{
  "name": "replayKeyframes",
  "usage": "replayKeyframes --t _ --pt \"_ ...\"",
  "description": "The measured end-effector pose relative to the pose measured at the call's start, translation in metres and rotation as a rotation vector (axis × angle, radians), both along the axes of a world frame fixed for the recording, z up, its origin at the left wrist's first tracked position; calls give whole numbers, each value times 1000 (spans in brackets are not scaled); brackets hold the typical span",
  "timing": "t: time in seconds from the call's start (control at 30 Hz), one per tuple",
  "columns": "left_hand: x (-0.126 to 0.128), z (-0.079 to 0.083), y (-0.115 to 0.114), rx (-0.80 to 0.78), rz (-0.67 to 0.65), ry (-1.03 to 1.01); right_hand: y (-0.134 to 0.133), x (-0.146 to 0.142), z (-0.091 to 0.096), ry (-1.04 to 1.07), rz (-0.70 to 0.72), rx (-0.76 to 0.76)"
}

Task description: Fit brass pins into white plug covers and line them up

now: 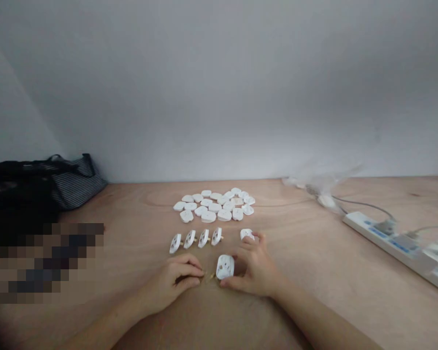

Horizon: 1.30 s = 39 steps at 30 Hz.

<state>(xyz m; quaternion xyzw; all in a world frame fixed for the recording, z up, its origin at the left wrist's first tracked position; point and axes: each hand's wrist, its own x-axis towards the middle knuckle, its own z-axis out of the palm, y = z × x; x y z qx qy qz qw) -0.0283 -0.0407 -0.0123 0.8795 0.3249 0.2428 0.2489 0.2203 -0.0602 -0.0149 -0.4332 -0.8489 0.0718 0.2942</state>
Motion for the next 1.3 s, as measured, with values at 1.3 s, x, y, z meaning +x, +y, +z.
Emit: replayKeyframes --t 1.3 --pt "19 -4 -16 153 192 -318 -10 -28 -4 185 119 -33"
